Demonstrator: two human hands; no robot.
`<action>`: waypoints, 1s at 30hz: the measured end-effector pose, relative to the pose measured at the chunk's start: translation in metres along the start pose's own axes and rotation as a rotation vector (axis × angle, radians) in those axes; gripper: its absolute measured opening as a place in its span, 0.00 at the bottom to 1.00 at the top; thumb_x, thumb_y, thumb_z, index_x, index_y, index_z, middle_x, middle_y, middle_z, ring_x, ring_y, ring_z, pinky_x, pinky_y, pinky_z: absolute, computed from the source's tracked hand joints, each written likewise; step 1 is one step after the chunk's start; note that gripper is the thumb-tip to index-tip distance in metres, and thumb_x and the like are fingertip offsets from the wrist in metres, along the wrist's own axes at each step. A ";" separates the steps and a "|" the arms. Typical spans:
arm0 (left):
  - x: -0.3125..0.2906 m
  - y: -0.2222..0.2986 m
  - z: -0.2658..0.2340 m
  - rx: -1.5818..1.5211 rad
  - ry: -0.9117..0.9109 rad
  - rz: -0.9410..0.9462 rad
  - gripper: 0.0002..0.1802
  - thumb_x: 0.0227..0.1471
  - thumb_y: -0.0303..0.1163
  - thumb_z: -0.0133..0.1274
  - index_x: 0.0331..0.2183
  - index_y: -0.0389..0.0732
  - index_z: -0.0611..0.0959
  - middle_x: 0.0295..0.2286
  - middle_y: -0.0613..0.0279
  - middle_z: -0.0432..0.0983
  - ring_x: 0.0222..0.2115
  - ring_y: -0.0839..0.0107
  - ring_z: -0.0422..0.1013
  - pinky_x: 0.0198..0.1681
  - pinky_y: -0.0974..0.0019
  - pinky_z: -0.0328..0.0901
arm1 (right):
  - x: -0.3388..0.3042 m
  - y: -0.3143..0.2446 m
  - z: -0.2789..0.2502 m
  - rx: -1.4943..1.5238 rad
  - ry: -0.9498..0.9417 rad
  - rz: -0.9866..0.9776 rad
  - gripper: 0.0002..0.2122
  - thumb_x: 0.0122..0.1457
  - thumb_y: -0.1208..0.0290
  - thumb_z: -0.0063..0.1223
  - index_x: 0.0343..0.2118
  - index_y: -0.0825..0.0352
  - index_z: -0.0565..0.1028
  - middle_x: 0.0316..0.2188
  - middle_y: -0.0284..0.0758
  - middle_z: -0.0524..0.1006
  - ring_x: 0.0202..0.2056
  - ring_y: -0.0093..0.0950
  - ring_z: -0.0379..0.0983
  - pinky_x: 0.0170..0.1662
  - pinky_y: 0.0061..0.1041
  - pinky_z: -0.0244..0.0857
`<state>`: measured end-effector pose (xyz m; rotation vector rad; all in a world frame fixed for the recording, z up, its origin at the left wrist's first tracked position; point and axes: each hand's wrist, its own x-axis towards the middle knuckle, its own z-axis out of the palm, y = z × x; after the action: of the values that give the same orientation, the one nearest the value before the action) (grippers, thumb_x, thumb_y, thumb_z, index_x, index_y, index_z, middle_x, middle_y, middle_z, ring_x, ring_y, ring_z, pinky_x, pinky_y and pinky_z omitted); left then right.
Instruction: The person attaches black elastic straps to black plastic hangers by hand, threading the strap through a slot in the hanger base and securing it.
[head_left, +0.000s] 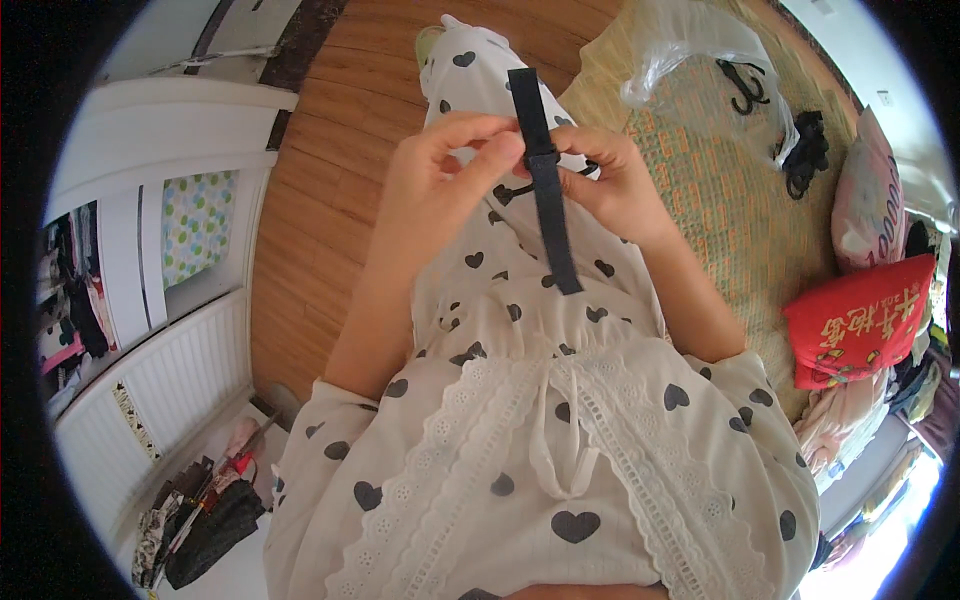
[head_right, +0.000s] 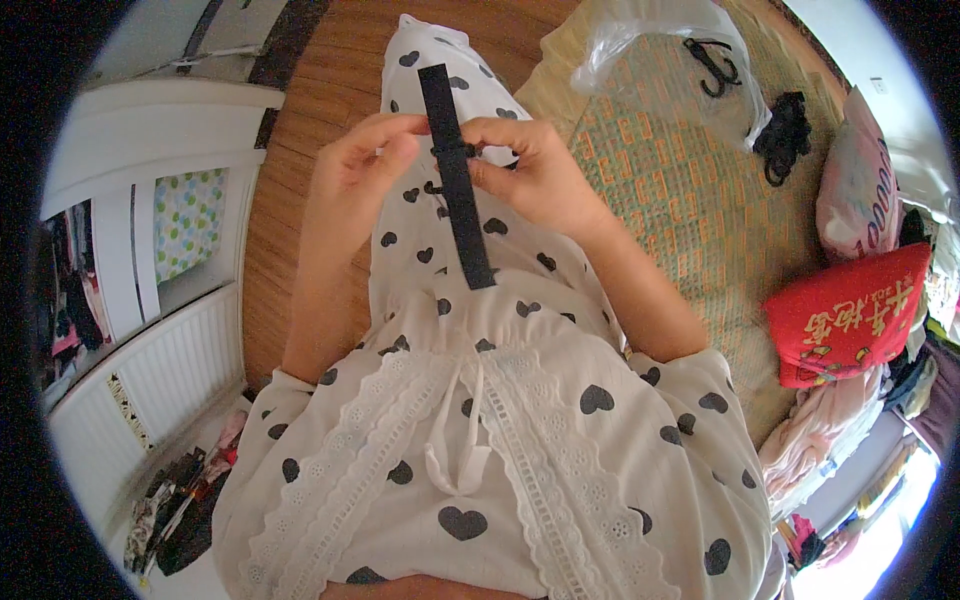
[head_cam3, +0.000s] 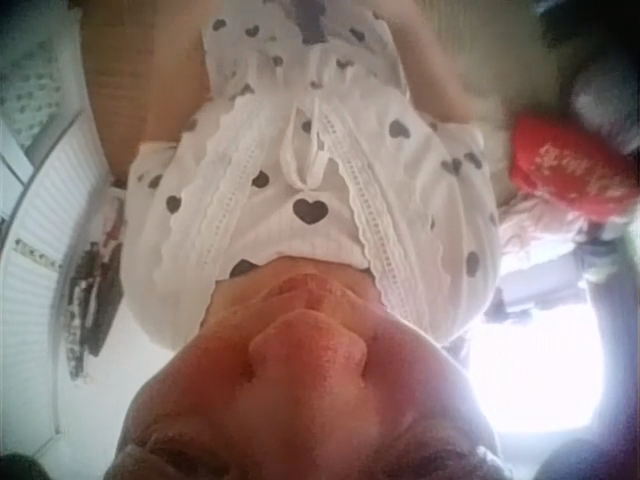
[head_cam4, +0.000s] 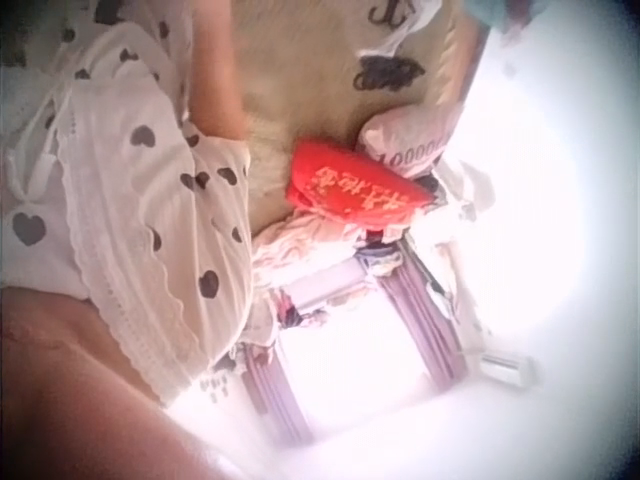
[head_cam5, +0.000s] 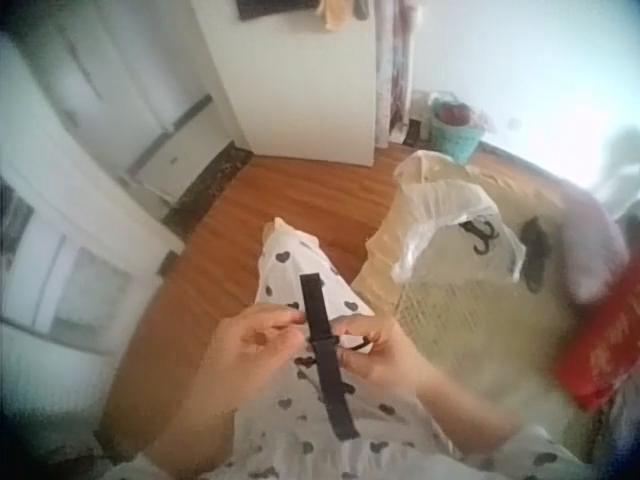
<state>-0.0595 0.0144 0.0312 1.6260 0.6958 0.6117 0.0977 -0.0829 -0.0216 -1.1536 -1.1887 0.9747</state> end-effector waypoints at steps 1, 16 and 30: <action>0.002 -0.004 0.002 0.003 0.006 0.002 0.11 0.51 0.32 0.55 0.31 0.34 0.82 0.21 0.68 0.76 0.23 0.84 0.68 0.25 0.79 0.58 | 0.000 -0.001 0.002 0.001 -0.005 -0.004 0.09 0.50 0.83 0.52 0.35 0.71 0.76 0.30 0.32 0.78 0.34 0.21 0.72 0.40 0.21 0.66; 0.005 -0.031 0.015 -0.417 0.044 -0.353 0.10 0.53 0.33 0.53 0.29 0.35 0.81 0.26 0.65 0.77 0.26 0.81 0.70 0.31 0.78 0.63 | 0.001 0.031 0.023 -0.173 0.202 -0.118 0.11 0.47 0.80 0.54 0.36 0.71 0.76 0.19 0.39 0.73 0.23 0.30 0.68 0.28 0.27 0.62; 0.004 -0.042 0.031 -0.536 0.196 -0.342 0.12 0.53 0.34 0.52 0.26 0.34 0.81 0.23 0.65 0.76 0.20 0.84 0.66 0.24 0.79 0.61 | -0.001 0.036 0.025 -0.257 0.245 -0.175 0.08 0.42 0.81 0.55 0.29 0.69 0.77 0.18 0.37 0.72 0.19 0.32 0.63 0.27 0.28 0.60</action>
<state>-0.0390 0.0013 -0.0153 0.9349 0.8447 0.6431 0.0740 -0.0738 -0.0567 -1.3050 -1.2143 0.5416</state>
